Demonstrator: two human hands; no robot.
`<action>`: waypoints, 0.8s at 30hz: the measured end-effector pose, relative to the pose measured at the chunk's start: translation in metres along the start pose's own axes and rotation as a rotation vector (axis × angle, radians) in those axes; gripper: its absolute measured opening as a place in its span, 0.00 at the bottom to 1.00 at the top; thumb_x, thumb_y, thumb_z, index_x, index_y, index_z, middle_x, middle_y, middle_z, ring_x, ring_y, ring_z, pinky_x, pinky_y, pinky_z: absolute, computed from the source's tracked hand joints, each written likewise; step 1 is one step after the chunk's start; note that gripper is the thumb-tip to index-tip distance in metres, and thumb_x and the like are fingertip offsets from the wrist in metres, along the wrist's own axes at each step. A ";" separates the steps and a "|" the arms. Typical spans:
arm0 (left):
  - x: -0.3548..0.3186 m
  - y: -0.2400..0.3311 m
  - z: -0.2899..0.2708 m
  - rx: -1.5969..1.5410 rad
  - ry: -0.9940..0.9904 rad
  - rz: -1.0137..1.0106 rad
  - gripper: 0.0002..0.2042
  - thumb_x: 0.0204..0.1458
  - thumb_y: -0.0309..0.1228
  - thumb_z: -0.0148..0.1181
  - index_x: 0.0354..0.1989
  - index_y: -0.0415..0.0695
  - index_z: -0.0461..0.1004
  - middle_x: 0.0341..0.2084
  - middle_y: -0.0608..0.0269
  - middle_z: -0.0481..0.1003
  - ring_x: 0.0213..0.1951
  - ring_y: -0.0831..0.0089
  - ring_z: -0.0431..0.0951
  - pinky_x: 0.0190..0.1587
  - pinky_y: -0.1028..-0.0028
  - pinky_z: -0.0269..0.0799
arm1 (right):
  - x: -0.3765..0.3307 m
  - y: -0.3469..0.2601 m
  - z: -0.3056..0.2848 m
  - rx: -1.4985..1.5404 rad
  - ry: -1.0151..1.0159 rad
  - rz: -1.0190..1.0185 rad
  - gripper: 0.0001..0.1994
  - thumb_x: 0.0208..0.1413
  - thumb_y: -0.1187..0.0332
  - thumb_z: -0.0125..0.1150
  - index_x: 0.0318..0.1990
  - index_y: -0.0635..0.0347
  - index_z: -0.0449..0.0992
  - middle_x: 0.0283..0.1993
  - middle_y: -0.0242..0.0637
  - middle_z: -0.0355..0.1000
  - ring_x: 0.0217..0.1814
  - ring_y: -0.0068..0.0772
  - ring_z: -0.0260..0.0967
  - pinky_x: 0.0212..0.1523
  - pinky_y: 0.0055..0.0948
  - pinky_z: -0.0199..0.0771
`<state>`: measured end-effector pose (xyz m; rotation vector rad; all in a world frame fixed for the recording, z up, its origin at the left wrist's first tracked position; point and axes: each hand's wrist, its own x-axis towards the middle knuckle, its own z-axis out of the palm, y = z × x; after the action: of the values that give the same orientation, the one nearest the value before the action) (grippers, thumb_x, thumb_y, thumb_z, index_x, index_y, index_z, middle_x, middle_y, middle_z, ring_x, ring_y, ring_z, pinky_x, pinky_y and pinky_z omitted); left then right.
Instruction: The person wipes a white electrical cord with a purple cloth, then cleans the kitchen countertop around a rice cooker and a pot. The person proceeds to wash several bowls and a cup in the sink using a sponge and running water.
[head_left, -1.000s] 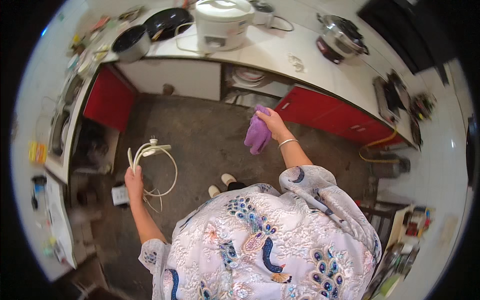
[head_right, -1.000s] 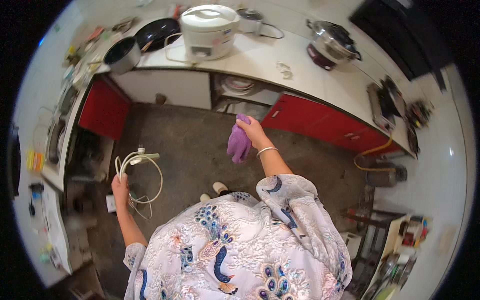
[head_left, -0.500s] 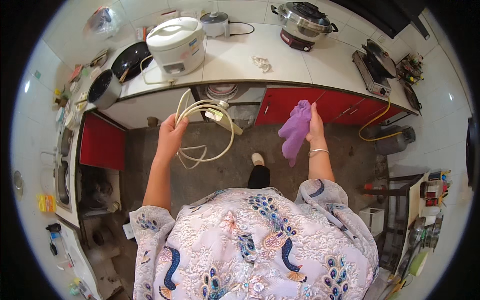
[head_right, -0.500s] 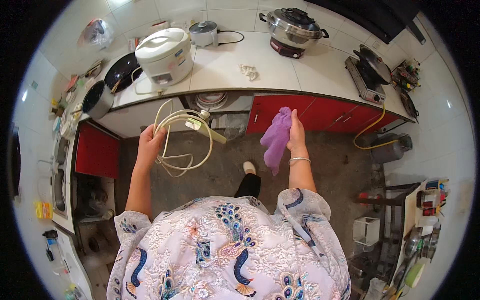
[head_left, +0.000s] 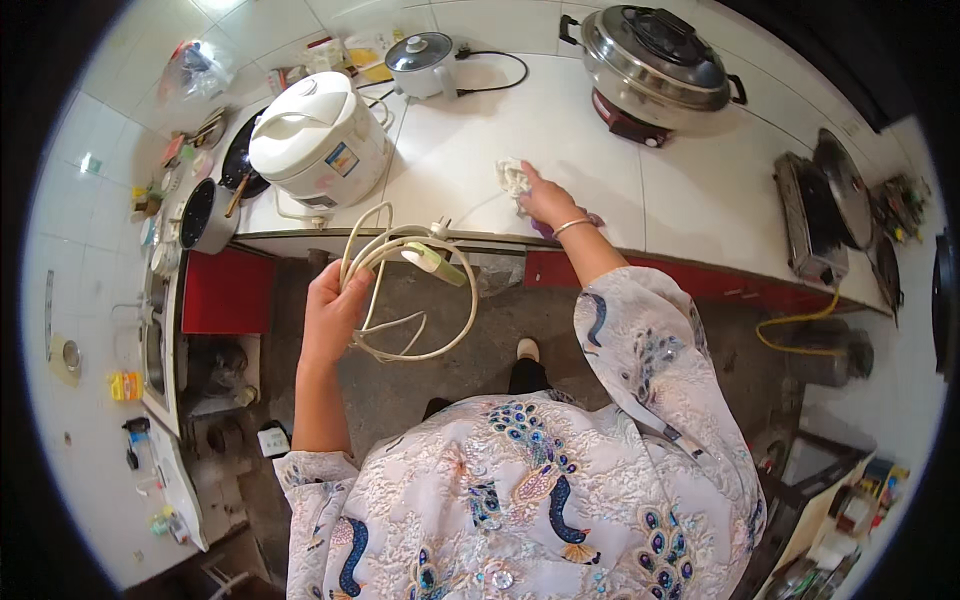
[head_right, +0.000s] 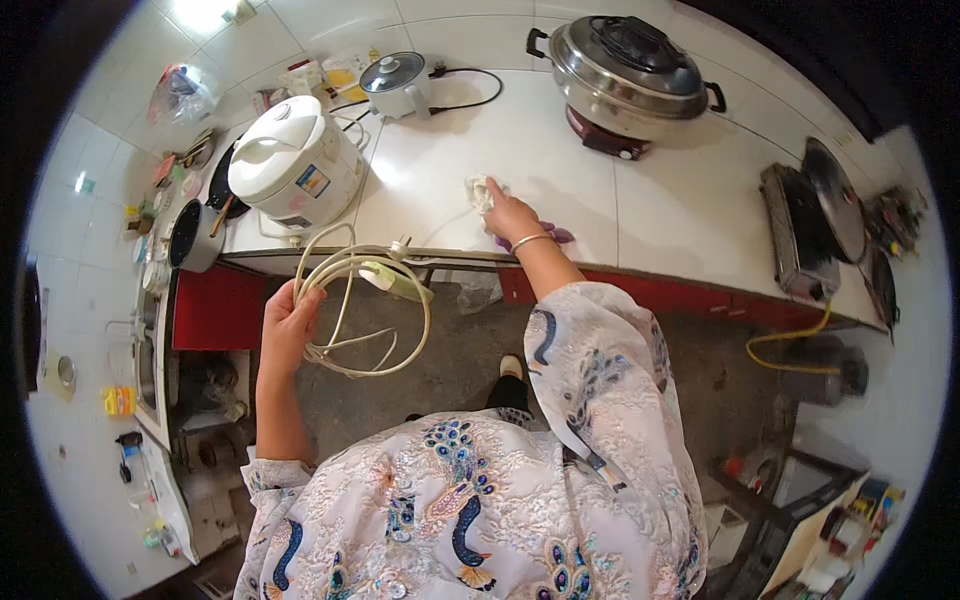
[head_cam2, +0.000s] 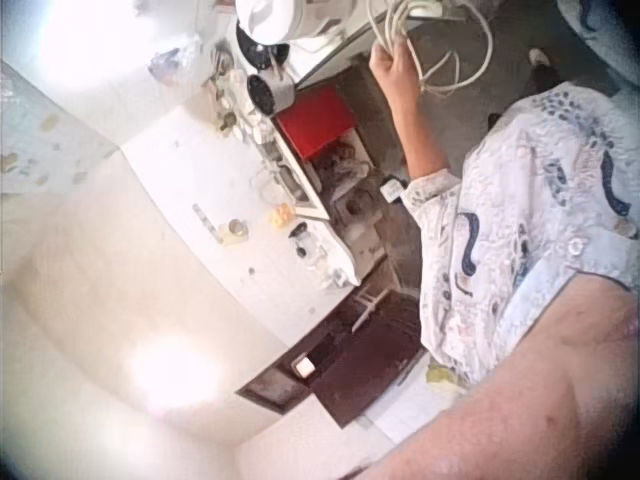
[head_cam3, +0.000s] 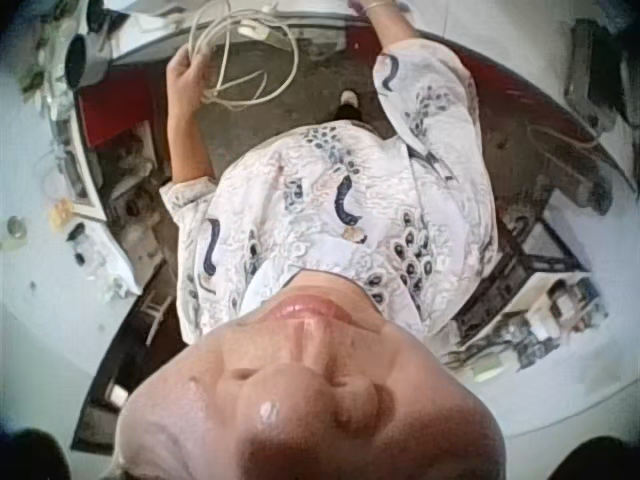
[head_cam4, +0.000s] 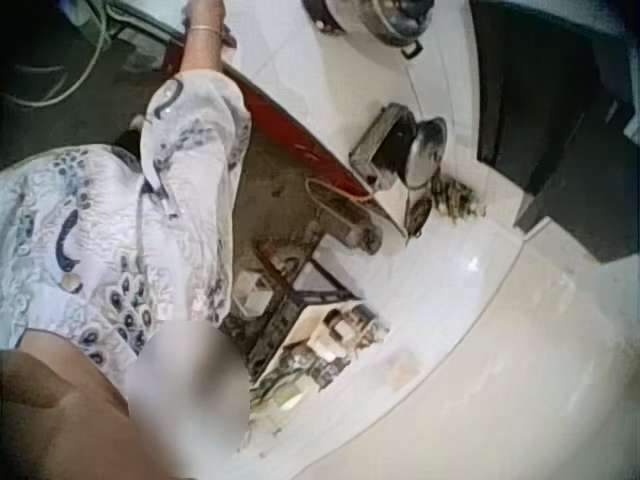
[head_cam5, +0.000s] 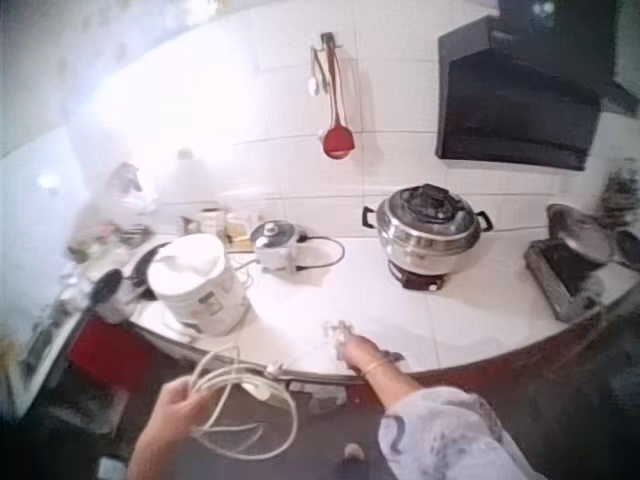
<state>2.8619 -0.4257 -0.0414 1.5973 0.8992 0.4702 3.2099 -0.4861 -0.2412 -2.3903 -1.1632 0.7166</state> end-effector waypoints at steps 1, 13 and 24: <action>0.008 0.009 0.008 -0.025 0.001 -0.008 0.07 0.55 0.31 0.53 0.30 0.41 0.71 0.14 0.79 0.60 0.16 0.91 0.55 0.17 0.85 0.47 | 0.019 0.007 0.005 -0.100 -0.093 0.011 0.33 0.46 0.65 0.53 0.63 0.45 0.51 0.47 0.51 0.70 0.48 0.49 0.69 0.47 0.42 0.69; 0.117 0.102 0.056 0.390 0.121 0.248 0.12 0.53 0.34 0.54 0.27 0.36 0.67 0.16 0.71 0.65 0.22 0.82 0.58 0.24 0.78 0.55 | 0.017 0.158 -0.054 0.165 0.232 0.108 0.15 0.44 0.63 0.58 0.39 0.61 0.74 0.36 0.46 0.74 0.40 0.43 0.72 0.42 0.33 0.70; 0.255 0.054 0.178 0.900 0.124 0.694 0.10 0.53 0.39 0.49 0.33 0.45 0.67 0.23 0.49 0.74 0.28 0.49 0.75 0.30 0.54 0.69 | -0.095 0.213 -0.115 0.420 0.565 0.200 0.17 0.48 0.63 0.60 0.42 0.65 0.72 0.35 0.43 0.74 0.37 0.35 0.71 0.40 0.29 0.69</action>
<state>3.1652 -0.3469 -0.0756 2.7594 0.6449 0.6975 3.3579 -0.7005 -0.2386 -2.1488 -0.4917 0.2657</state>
